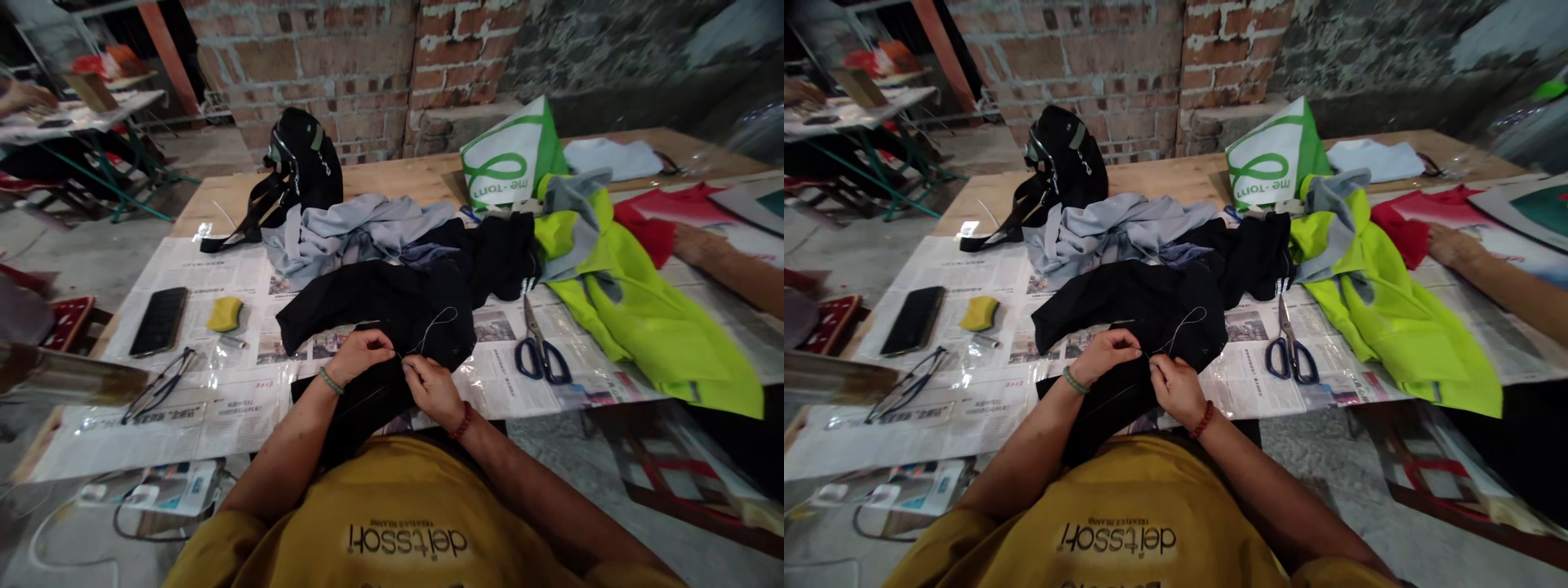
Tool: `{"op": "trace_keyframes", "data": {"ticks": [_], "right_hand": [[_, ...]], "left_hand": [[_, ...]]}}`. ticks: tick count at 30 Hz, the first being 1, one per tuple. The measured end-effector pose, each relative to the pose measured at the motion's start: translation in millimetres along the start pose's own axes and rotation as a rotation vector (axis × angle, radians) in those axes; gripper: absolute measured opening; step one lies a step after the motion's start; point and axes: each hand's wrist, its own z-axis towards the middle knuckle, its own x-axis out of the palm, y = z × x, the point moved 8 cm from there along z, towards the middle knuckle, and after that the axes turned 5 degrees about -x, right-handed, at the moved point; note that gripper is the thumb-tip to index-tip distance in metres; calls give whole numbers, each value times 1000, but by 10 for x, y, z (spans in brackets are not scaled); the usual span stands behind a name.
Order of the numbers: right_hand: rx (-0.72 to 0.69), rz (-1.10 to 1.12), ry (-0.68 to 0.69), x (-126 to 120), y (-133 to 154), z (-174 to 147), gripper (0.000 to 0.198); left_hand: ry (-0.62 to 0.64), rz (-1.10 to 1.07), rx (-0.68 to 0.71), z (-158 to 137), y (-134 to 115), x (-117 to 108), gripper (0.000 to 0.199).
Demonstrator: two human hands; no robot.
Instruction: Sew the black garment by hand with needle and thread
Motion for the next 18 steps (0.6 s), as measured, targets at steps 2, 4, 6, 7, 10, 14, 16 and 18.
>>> {"op": "trace_keyframes", "data": {"ticks": [2, 4, 6, 7, 10, 14, 16, 18], "right_hand": [[5, -7, 6, 3, 5, 2, 18], [8, -11, 6, 0, 10, 2, 18], [7, -9, 4, -5, 15, 1, 18], [4, -8, 5, -7, 17, 0, 18], [-1, -5, 10, -6, 16, 0, 18], [18, 1, 19, 12, -5, 4, 17], [21, -3, 22, 26, -6, 4, 18], [13, -11, 17, 39, 1, 0, 18]], "left_hand": [[-4, 24, 38, -4, -24, 4, 11], [-25, 57, 86, -13, -68, -5, 9], [-52, 84, 123, -23, -110, -21, 8], [-62, 93, 133, -27, -124, -28, 7], [-66, 107, 152, -36, -157, -30, 7], [-58, 143, 200, -61, -216, 2, 6], [-51, 167, 236, -78, -246, 31, 6], [-50, 184, 268, -93, -265, 54, 6]]}}
